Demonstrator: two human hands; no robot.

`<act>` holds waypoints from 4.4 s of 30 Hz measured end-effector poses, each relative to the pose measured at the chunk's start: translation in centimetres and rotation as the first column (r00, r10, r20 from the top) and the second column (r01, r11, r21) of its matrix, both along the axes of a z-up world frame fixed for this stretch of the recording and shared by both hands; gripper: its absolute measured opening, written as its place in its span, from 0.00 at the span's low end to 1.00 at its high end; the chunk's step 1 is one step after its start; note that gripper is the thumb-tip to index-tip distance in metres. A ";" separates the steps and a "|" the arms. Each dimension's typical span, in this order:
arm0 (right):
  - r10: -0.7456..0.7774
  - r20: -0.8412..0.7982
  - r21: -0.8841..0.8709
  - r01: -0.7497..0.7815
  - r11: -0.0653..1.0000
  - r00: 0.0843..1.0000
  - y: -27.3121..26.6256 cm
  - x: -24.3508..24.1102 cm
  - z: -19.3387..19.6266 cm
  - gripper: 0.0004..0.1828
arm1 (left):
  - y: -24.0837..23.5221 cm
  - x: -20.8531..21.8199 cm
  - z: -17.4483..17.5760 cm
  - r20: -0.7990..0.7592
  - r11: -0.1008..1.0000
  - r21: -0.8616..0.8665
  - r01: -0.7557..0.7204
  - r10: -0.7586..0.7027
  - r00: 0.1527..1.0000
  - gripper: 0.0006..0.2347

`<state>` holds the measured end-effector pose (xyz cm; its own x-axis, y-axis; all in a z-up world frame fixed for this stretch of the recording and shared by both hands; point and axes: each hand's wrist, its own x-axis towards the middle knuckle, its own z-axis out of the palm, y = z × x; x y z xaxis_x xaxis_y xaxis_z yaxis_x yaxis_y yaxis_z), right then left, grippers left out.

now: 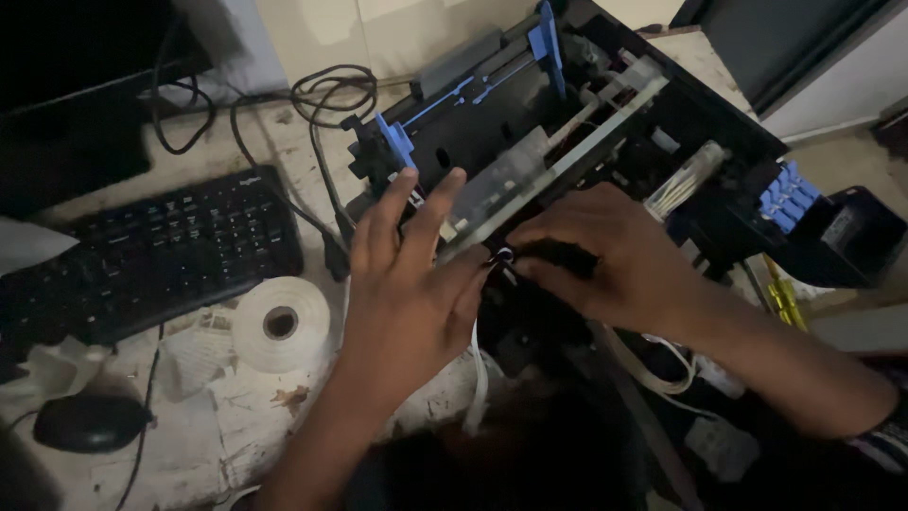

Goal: The person uses tweezers to manipulate a white ribbon cable inside a disassembled printer, then sets the tweezers down and uses both hands to adjust the cable and internal components.

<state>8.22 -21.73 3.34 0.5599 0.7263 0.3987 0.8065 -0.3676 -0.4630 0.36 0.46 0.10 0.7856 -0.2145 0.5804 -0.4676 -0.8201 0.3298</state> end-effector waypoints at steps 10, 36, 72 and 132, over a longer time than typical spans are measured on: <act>0.025 -0.228 0.154 0.011 0.988 0.973 -0.2 1.5 -2.3 0.10 | -0.5 0.9 0.1 -0.054 0.997 0.070 -0.013 0.017 0.998 0.05; 0.059 -0.169 0.075 -0.047 0.996 0.984 -0.4 1.7 -2.2 0.10 | -0.6 1.2 0.3 -0.093 0.990 0.140 -0.007 0.020 0.995 0.07; 0.021 -0.064 -0.028 -0.023 0.999 0.998 -0.1 1.3 -2.1 0.14 | -0.2 1.3 -0.5 -0.084 0.993 0.113 0.047 -0.037 0.996 0.06; 0.199 -0.174 0.098 -0.184 0.978 0.965 -2.2 1.8 -3.5 0.17 | -0.7 1.0 -2.3 0.070 0.998 0.034 -0.048 0.046 0.997 0.11</act>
<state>10.07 -23.93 -0.15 0.4820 0.7968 0.3644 0.7578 -0.1704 -0.6299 1.39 -0.23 -2.20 0.7538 -0.2000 0.6260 -0.4488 -0.8524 0.2681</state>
